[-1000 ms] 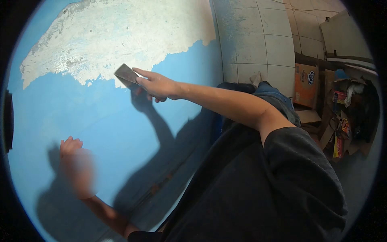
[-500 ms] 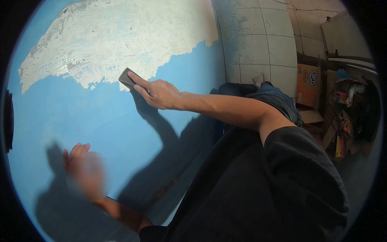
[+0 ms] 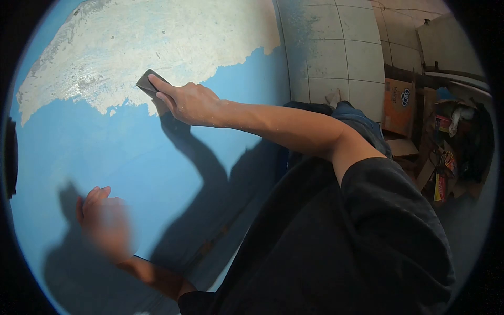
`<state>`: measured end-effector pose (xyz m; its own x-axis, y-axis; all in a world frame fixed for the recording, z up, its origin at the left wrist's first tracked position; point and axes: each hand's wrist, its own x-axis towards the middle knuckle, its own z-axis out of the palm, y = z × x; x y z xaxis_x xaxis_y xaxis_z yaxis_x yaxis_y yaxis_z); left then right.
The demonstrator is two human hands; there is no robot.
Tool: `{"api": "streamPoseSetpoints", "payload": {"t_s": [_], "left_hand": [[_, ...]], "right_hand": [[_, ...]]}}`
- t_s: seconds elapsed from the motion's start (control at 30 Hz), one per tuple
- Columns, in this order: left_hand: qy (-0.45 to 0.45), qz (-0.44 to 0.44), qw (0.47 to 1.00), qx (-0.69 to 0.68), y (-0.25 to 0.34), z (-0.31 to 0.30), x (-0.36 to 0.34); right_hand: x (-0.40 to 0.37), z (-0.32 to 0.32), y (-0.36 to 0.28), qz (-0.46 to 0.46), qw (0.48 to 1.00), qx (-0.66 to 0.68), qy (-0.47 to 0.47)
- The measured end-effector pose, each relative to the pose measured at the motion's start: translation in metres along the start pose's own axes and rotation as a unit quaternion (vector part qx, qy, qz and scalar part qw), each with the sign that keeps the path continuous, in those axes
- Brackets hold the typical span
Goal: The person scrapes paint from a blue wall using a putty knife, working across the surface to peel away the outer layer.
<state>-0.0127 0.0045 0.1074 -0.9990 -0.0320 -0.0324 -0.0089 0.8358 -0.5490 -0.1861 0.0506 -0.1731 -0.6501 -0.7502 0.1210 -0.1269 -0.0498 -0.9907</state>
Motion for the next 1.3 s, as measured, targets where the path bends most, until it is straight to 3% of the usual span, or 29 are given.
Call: {"api": "streamPoseSetpoints", "payload": {"t_s": [0.53,0.77,0.87,0.97,1.03,1.13,1.23,1.3], "left_hand": [[0.012,-0.002,1.000,-0.013,0.002,-0.001,-0.001],[0.038,0.015,0.999,-0.024,-0.005,0.004,-0.005],[0.054,0.015,0.998,-0.043,-0.008,0.004,-0.008],[0.083,-0.006,0.995,-0.053,-0.006,0.007,-0.009],[0.110,-0.024,0.993,-0.046,-0.002,0.010,-0.010],[0.130,-0.025,0.989,-0.061,0.002,0.011,-0.013],[0.190,-0.060,0.980,-0.013,0.008,0.032,-0.018],[0.207,-0.077,0.975,0.019,0.016,0.037,-0.013]], "right_hand": [[-0.016,0.004,-0.006,0.001,0.999,0.003,-0.038],[0.034,-0.018,-0.013,-0.049,0.998,0.016,0.031],[0.012,-0.063,-0.028,0.062,0.979,0.163,-0.105],[-0.014,-0.064,-0.003,0.184,0.949,0.232,-0.112],[-0.029,-0.052,0.032,0.309,0.888,0.321,-0.114],[-0.042,-0.032,0.051,0.408,0.842,0.340,-0.093],[-0.046,-0.034,0.019,0.418,0.835,0.351,-0.070],[-0.050,-0.031,0.025,0.391,0.865,0.307,-0.067]]}}
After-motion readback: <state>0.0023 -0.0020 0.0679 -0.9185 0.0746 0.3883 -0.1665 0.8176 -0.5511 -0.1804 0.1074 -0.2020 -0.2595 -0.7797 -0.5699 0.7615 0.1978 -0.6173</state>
